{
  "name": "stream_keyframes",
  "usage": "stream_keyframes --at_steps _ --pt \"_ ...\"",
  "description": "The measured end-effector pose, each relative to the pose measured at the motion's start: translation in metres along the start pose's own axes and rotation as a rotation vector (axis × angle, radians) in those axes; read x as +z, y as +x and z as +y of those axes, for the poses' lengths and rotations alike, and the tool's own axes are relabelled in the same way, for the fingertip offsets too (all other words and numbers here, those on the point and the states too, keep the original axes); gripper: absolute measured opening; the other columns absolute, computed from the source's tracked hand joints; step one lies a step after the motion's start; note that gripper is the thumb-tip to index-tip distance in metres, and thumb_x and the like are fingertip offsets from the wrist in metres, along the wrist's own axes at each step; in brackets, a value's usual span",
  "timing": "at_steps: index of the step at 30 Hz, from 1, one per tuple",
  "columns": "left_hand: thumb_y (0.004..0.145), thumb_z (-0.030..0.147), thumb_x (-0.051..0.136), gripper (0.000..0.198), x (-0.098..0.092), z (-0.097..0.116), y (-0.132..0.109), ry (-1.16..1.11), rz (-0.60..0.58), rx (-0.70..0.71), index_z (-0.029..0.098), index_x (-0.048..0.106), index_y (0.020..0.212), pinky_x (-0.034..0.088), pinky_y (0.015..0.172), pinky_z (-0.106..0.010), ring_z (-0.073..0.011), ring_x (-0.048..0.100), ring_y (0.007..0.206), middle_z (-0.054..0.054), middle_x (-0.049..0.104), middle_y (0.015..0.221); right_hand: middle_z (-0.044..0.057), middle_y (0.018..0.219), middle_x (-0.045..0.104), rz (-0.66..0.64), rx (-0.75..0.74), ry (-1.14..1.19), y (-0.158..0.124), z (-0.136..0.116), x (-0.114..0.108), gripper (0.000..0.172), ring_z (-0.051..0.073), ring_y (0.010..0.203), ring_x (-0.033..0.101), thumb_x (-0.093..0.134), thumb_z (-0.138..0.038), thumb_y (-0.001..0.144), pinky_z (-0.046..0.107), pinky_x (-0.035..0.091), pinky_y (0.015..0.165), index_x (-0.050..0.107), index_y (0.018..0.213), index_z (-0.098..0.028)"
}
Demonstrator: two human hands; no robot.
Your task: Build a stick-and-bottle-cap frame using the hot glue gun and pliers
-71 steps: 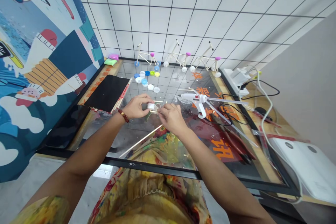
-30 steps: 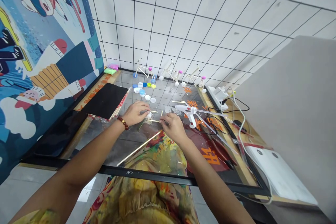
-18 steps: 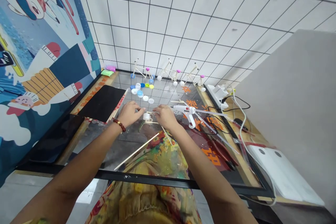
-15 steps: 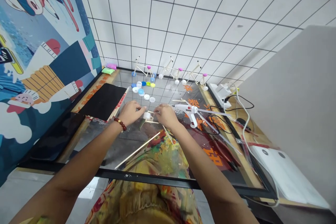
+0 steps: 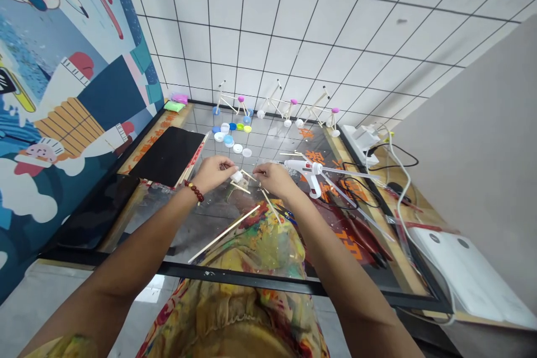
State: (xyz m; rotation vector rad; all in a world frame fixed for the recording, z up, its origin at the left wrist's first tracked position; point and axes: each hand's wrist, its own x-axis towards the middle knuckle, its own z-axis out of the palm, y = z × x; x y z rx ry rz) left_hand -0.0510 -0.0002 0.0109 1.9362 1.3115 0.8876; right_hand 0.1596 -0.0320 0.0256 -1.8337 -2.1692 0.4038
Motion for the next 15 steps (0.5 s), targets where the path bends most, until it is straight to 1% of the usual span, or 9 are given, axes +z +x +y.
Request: stream_keyframes --at_steps 3,5,7,9,12,14,15 --pt "0.070 0.047 0.071 0.030 0.003 0.002 -0.003 0.106 0.012 0.022 0.018 0.073 0.077 0.045 0.057 -0.027 -0.0177 0.062 0.065 -0.004 0.071 0.070 0.002 0.087 0.075 -0.001 -0.035 0.000 -0.001 0.001 0.003 0.015 0.017 0.080 0.066 0.063 -0.022 0.081 0.024 0.043 0.070 0.076 0.087 -0.024" --pt "0.070 0.048 0.071 0.030 0.004 0.004 -0.004 0.185 -0.020 0.037 0.019 0.073 0.074 0.043 0.054 -0.026 -0.0174 0.061 0.062 -0.003 0.070 0.067 0.003 0.089 0.075 0.023 -0.042 -0.016 -0.001 0.001 0.007 0.014 0.018 0.082 0.065 0.063 -0.020 0.080 0.025 0.043 0.073 0.075 0.085 -0.023" --pt "0.072 0.047 0.069 0.029 0.003 0.005 -0.005 0.224 -0.049 0.025 0.019 0.073 0.074 0.042 0.054 -0.027 -0.0175 0.061 0.062 -0.003 0.069 0.067 0.004 0.091 0.073 0.055 -0.047 -0.009 0.000 0.002 0.011 0.015 0.018 0.084 0.064 0.061 -0.018 0.081 0.026 0.042 0.074 0.075 0.086 -0.022" --pt "0.072 0.046 0.069 0.031 0.002 0.006 -0.005 0.219 -0.053 -0.021 0.018 0.074 0.082 0.044 0.057 -0.027 -0.0177 0.063 0.065 -0.003 0.070 0.069 0.004 0.092 0.072 0.086 -0.054 0.024 -0.003 0.001 0.012 0.015 0.017 0.083 0.063 0.060 -0.018 0.082 0.026 0.042 0.075 0.073 0.087 -0.021" --pt "0.071 0.047 0.069 0.041 0.000 0.006 -0.005 0.188 -0.049 -0.085 0.016 0.073 0.098 0.046 0.062 -0.026 -0.0177 0.064 0.069 -0.003 0.070 0.074 0.004 0.094 0.070 0.165 -0.070 0.060 -0.012 -0.004 0.010 0.013 0.018 0.084 0.062 0.060 -0.021 0.084 0.027 0.042 0.076 0.072 0.091 -0.021" --pt "0.071 0.048 0.068 0.041 0.000 0.006 -0.005 0.194 -0.054 -0.099 0.016 0.073 0.097 0.046 0.063 -0.026 -0.0177 0.064 0.070 -0.003 0.070 0.074 0.005 0.094 0.069 0.184 -0.095 0.065 -0.022 -0.010 0.007 0.011 0.019 0.086 0.061 0.063 -0.025 0.084 0.028 0.041 0.076 0.071 0.091 -0.021" --pt "0.072 0.047 0.068 0.039 0.000 0.006 -0.005 0.203 -0.053 -0.097 0.016 0.074 0.094 0.045 0.064 -0.027 -0.0178 0.064 0.070 -0.004 0.070 0.074 0.005 0.093 0.069 0.168 -0.109 0.062 -0.027 -0.014 0.007 0.011 0.019 0.087 0.061 0.065 -0.028 0.084 0.029 0.041 0.077 0.071 0.091 -0.021"
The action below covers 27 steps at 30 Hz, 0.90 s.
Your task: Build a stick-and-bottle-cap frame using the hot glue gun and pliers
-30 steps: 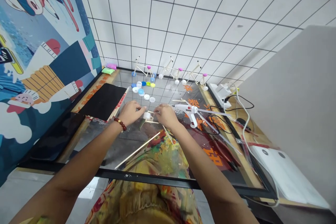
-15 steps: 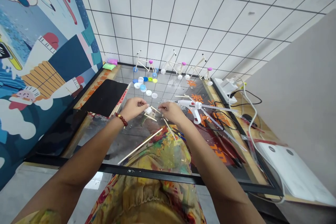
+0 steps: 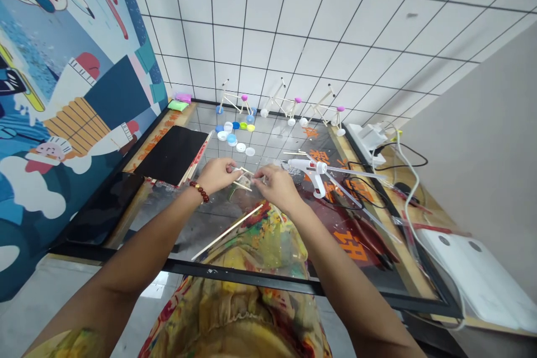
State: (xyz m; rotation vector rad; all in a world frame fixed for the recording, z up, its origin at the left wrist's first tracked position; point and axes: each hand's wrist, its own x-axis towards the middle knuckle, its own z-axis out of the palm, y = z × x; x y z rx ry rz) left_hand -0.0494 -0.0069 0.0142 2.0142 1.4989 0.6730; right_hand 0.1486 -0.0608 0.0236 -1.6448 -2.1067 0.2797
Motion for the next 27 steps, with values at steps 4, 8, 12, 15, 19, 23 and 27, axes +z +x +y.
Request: stream_keyframes --at_steps 4,8,12,15,19,23,27 --pt "0.071 0.045 0.069 0.033 0.002 0.000 0.000 0.003 0.019 -0.007 0.016 0.075 0.087 0.046 0.065 -0.027 -0.0185 0.065 0.071 -0.005 0.072 0.075 0.006 0.097 0.069 -0.082 -0.023 -0.041 -0.011 -0.013 0.007 0.017 0.023 0.095 0.061 0.069 -0.033 0.083 0.032 0.040 0.082 0.071 0.096 -0.022" --pt "0.068 0.043 0.072 0.035 0.004 -0.002 0.002 -0.037 0.042 -0.039 0.016 0.075 0.091 0.047 0.067 -0.027 -0.0188 0.065 0.073 -0.005 0.073 0.078 0.007 0.096 0.068 -0.077 0.001 -0.070 -0.012 -0.018 0.019 0.012 0.023 0.096 0.061 0.063 -0.028 0.087 0.032 0.039 0.080 0.072 0.093 -0.023" --pt "0.067 0.040 0.075 0.032 0.006 -0.004 0.004 -0.141 0.075 -0.045 0.015 0.076 0.087 0.046 0.065 -0.026 -0.0178 0.064 0.070 -0.005 0.071 0.074 0.006 0.092 0.068 -0.009 -0.013 -0.018 -0.013 -0.017 0.024 0.011 0.022 0.092 0.061 0.058 -0.020 0.086 0.031 0.040 0.078 0.069 0.086 -0.021" --pt "0.063 0.039 0.079 0.035 0.007 0.000 0.004 -0.408 0.071 -0.089 0.013 0.075 0.086 0.045 0.061 -0.026 -0.0157 0.061 0.064 -0.005 0.070 0.072 0.003 0.084 0.068 0.085 0.018 0.183 -0.014 -0.012 0.026 0.010 0.018 0.080 0.061 0.056 -0.019 0.084 0.029 0.041 0.072 0.066 0.085 -0.021" --pt "0.059 0.037 0.084 0.038 0.003 0.013 0.001 -0.822 0.011 -0.175 0.011 0.074 0.085 0.044 0.061 -0.025 -0.0114 0.057 0.062 -0.004 0.069 0.073 -0.002 0.068 0.062 0.207 0.181 0.643 -0.010 -0.008 0.028 0.010 0.013 0.058 0.052 0.060 -0.029 0.081 0.025 0.040 0.059 0.064 0.080 -0.021" --pt "0.058 0.033 0.085 0.035 0.000 0.025 -0.004 -1.066 -0.026 -0.240 0.010 0.073 0.081 0.042 0.061 -0.022 -0.0084 0.055 0.062 -0.003 0.066 0.071 -0.003 0.064 0.058 0.283 0.322 1.092 -0.004 -0.010 0.028 0.027 0.011 0.055 0.048 0.073 -0.041 0.067 0.023 0.037 0.054 0.064 0.081 -0.020" --pt "0.058 0.030 0.086 0.033 0.000 0.030 -0.007 -1.178 -0.063 -0.267 0.011 0.070 0.079 0.044 0.064 -0.023 -0.0096 0.058 0.066 -0.003 0.065 0.074 -0.004 0.063 0.058 0.308 0.382 1.279 -0.002 -0.013 0.025 0.035 0.010 0.056 0.048 0.081 -0.041 0.058 0.023 0.035 0.053 0.065 0.080 -0.019"
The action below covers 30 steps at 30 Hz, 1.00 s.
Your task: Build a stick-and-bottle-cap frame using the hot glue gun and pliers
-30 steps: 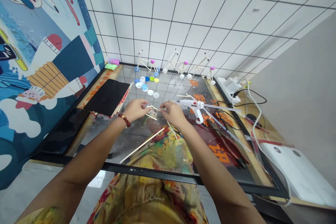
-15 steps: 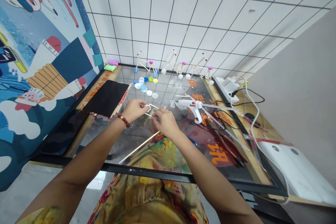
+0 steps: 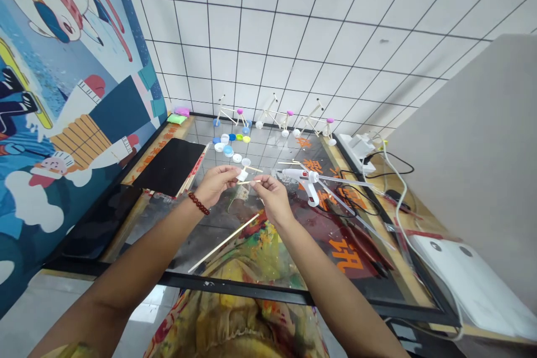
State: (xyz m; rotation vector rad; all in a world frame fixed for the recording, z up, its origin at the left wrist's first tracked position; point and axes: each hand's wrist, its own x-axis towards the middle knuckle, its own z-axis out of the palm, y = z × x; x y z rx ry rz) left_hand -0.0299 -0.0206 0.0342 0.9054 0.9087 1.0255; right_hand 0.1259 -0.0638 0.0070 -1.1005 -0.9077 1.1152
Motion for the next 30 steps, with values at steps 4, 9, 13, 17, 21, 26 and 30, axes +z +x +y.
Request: stream_keyframes --at_steps 4,9,13,17,21,26,30 --pt "0.059 0.025 0.086 0.036 -0.0013 0.0008 -0.0013 0.036 -0.034 -0.036 0.012 0.071 0.088 0.041 0.060 -0.022 -0.0093 0.057 0.065 -0.003 0.066 0.076 -0.004 0.064 0.058 -0.001 -0.025 -0.012 0.0000 -0.0021 -0.0021 0.032 0.010 0.059 0.049 0.082 -0.038 0.058 0.023 0.037 0.056 0.065 0.077 -0.019" --pt "0.057 0.021 0.086 0.036 -0.0061 0.0000 0.0002 0.124 -0.122 -0.100 0.010 0.073 0.088 0.040 0.059 -0.021 -0.0080 0.055 0.064 -0.005 0.066 0.078 -0.003 0.064 0.059 -0.019 -0.041 -0.031 0.0004 -0.0023 -0.0041 0.026 0.010 0.059 0.048 0.080 -0.033 0.059 0.023 0.037 0.056 0.067 0.077 -0.019" --pt "0.059 0.021 0.084 0.026 -0.0055 -0.0015 0.0008 0.063 -0.124 -0.084 0.010 0.071 0.078 0.041 0.060 -0.021 -0.0071 0.054 0.062 -0.002 0.062 0.071 -0.004 0.063 0.058 -0.018 -0.047 -0.038 -0.0003 -0.0027 -0.0038 0.027 0.010 0.058 0.047 0.079 -0.035 0.060 0.023 0.036 0.055 0.070 0.080 -0.019" --pt "0.062 0.018 0.084 0.023 -0.0032 -0.0006 0.0004 -0.061 -0.083 -0.094 0.010 0.069 0.078 0.045 0.065 -0.021 -0.0084 0.058 0.066 -0.003 0.064 0.074 -0.003 0.064 0.060 -0.011 -0.080 -0.028 -0.0006 -0.0039 -0.0054 0.027 0.010 0.058 0.047 0.079 -0.038 0.063 0.024 0.038 0.056 0.071 0.081 -0.019" --pt "0.066 0.015 0.082 0.020 -0.0024 -0.0009 -0.0003 -0.143 -0.094 -0.123 0.010 0.068 0.079 0.047 0.068 -0.022 -0.0093 0.061 0.069 -0.003 0.064 0.075 -0.002 0.066 0.063 0.004 -0.083 -0.023 -0.0002 -0.0047 -0.0087 0.027 0.011 0.060 0.052 0.078 -0.039 0.066 0.024 0.040 0.057 0.071 0.082 -0.020" --pt "0.066 0.011 0.082 0.021 -0.0012 -0.0055 -0.0021 -0.135 -0.128 -0.123 0.009 0.070 0.083 0.048 0.072 -0.023 -0.0098 0.062 0.073 -0.005 0.066 0.080 0.001 0.076 0.071 0.027 -0.106 -0.023 0.0003 -0.0071 -0.0090 0.026 0.013 0.066 0.058 0.078 -0.041 0.066 0.027 0.047 0.065 0.069 0.080 -0.021" --pt "0.066 0.012 0.083 0.024 -0.0007 -0.0067 -0.0030 -0.127 -0.160 -0.114 0.008 0.072 0.087 0.049 0.075 -0.024 -0.0109 0.062 0.078 -0.007 0.068 0.088 0.002 0.078 0.073 0.036 -0.102 0.022 0.0003 -0.0106 -0.0080 0.026 0.014 0.068 0.060 0.079 -0.038 0.064 0.029 0.048 0.069 0.069 0.079 -0.021"
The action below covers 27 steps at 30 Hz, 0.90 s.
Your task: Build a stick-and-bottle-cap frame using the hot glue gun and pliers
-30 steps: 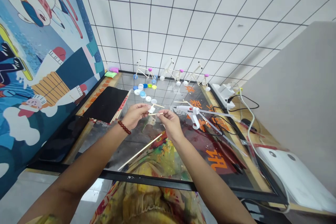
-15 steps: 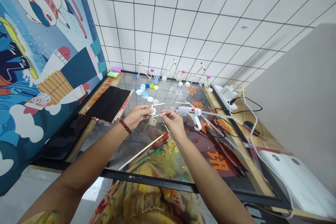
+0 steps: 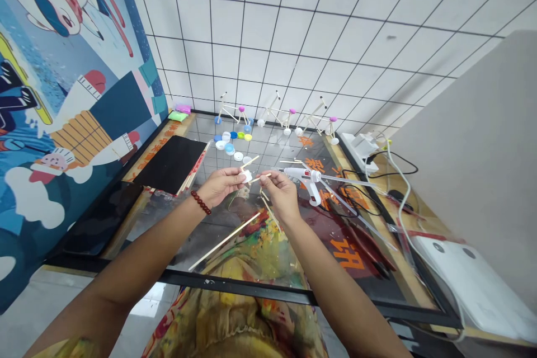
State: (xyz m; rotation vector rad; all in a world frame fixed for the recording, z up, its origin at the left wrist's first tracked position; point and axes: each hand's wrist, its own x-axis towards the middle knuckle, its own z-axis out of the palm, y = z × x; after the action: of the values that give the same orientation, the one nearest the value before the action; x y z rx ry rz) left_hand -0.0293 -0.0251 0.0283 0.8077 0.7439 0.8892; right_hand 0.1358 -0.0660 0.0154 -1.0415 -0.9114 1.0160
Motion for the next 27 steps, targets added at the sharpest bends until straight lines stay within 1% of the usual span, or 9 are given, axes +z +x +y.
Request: stream_keyframes --at_steps 3,8,10,14,21,27 --pt "0.066 0.013 0.082 0.025 -0.0003 0.0002 -0.0002 0.003 -0.021 -0.003 0.009 0.073 0.088 0.050 0.076 -0.024 -0.0114 0.063 0.079 -0.008 0.068 0.090 0.002 0.078 0.074 0.007 0.010 0.029 -0.0001 -0.0011 0.0000 0.026 0.014 0.068 0.061 0.080 -0.037 0.063 0.029 0.049 0.068 0.069 0.079 -0.020" --pt "0.068 0.014 0.081 0.024 -0.0012 -0.0012 0.0007 -0.009 -0.054 -0.006 0.009 0.072 0.089 0.051 0.075 -0.024 -0.0112 0.063 0.077 -0.007 0.068 0.089 0.002 0.080 0.074 0.001 0.037 0.047 -0.0007 -0.0004 -0.0005 0.035 0.016 0.075 0.066 0.082 -0.035 0.060 0.031 0.050 0.072 0.068 0.088 -0.021" --pt "0.068 0.013 0.081 0.027 -0.0014 -0.0018 0.0011 -0.023 -0.054 -0.005 0.010 0.072 0.093 0.052 0.076 -0.026 -0.0123 0.064 0.078 -0.007 0.069 0.090 0.002 0.081 0.074 -0.006 0.035 0.028 -0.0010 -0.0005 -0.0006 0.036 0.017 0.076 0.067 0.082 -0.036 0.060 0.032 0.051 0.074 0.067 0.089 -0.021" --pt "0.069 0.012 0.080 0.036 -0.0015 -0.0019 0.0015 -0.038 -0.049 -0.013 0.013 0.070 0.104 0.053 0.079 -0.029 -0.0147 0.066 0.081 -0.007 0.070 0.093 0.003 0.080 0.074 -0.004 0.021 0.006 -0.0011 -0.0004 -0.0010 0.033 0.016 0.073 0.065 0.080 -0.039 0.062 0.033 0.051 0.074 0.068 0.088 -0.021" --pt "0.067 0.010 0.080 0.030 -0.0010 -0.0032 0.0017 -0.022 -0.042 0.008 0.013 0.072 0.096 0.053 0.079 -0.030 -0.0141 0.065 0.080 -0.006 0.069 0.091 0.002 0.078 0.071 -0.019 -0.033 -0.056 0.0006 0.0014 -0.0034 0.028 0.017 0.073 0.063 0.076 -0.042 0.066 0.033 0.051 0.074 0.067 0.083 -0.022" --pt "0.066 0.013 0.082 0.031 0.0003 -0.0040 0.0014 -0.017 -0.037 0.018 0.012 0.073 0.095 0.053 0.076 -0.028 -0.0133 0.065 0.077 -0.005 0.069 0.089 0.001 0.075 0.069 -0.039 -0.035 -0.052 0.0004 0.0000 -0.0048 0.023 0.015 0.070 0.061 0.075 -0.037 0.067 0.031 0.049 0.072 0.067 0.082 -0.022"
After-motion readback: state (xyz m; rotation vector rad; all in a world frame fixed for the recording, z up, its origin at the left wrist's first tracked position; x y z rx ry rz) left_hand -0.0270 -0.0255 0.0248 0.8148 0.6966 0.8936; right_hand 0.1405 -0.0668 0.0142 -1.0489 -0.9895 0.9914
